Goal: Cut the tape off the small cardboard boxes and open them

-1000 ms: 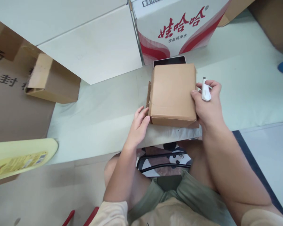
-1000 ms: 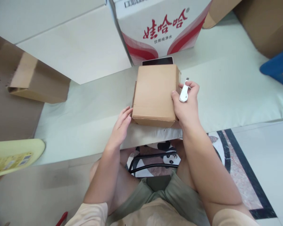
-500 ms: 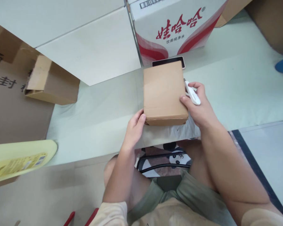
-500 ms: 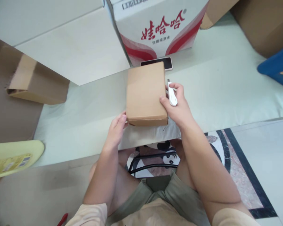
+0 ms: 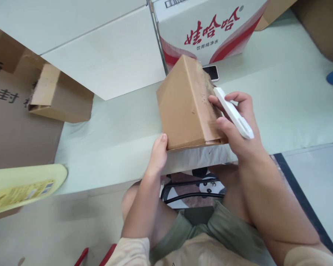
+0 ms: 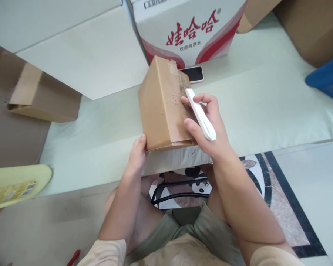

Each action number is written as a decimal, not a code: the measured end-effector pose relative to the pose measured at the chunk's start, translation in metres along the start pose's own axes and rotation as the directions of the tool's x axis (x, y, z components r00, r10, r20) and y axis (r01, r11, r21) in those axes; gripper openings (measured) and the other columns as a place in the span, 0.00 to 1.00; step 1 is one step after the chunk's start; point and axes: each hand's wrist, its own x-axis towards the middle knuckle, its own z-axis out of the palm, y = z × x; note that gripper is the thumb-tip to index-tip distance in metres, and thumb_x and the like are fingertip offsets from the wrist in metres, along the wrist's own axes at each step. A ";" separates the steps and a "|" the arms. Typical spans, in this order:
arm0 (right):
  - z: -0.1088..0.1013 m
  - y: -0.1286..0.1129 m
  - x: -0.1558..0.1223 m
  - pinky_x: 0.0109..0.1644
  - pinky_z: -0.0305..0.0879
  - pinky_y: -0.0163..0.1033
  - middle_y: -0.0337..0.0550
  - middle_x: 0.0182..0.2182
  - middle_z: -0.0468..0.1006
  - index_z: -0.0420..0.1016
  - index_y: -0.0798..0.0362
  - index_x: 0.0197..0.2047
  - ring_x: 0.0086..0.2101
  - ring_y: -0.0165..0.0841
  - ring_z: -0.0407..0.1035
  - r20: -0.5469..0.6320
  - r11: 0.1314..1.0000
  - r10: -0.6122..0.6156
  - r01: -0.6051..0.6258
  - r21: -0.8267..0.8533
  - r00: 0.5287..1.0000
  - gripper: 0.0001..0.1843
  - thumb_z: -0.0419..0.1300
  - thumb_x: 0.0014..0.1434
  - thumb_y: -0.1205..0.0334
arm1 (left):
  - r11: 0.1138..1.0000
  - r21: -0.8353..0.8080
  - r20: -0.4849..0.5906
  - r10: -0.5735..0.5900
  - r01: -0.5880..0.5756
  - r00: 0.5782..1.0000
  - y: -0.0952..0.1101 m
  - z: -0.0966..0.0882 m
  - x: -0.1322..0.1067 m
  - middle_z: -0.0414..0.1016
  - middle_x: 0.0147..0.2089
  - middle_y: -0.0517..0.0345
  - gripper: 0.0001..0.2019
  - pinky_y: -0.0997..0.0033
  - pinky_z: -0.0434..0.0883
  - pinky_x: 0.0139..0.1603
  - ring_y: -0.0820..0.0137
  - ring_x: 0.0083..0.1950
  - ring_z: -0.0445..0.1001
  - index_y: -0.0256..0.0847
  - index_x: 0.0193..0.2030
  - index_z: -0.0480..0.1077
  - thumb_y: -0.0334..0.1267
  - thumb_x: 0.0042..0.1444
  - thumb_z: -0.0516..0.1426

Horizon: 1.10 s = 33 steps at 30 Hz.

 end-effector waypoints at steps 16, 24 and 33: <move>-0.007 0.008 0.000 0.57 0.78 0.57 0.42 0.58 0.84 0.67 0.38 0.55 0.58 0.46 0.79 0.112 0.932 -0.171 0.197 -0.305 0.979 0.18 0.65 0.65 0.50 | 0.944 0.327 0.014 -0.045 0.038 0.999 0.017 0.004 -0.004 0.72 0.73 0.44 0.26 0.58 0.64 0.75 0.58 0.74 0.69 0.38 0.68 0.69 0.50 0.72 0.48; -0.004 0.011 0.001 0.63 0.75 0.56 0.42 0.54 0.85 0.67 0.40 0.58 0.58 0.42 0.79 0.036 0.946 -0.203 0.205 -0.251 0.979 0.20 0.61 0.68 0.42 | 0.960 0.273 0.014 -0.068 0.062 0.998 0.018 0.008 -0.003 0.67 0.77 0.47 0.27 0.58 0.60 0.79 0.58 0.79 0.62 0.40 0.73 0.63 0.47 0.71 0.49; -0.003 0.019 0.002 0.61 0.77 0.53 0.42 0.48 0.84 0.70 0.41 0.57 0.52 0.41 0.80 -0.048 0.972 -0.203 0.196 -0.128 0.978 0.23 0.58 0.68 0.35 | 0.958 0.279 0.027 -0.076 0.066 0.997 0.018 0.007 -0.005 0.67 0.77 0.45 0.29 0.57 0.61 0.79 0.58 0.79 0.63 0.38 0.74 0.62 0.49 0.71 0.49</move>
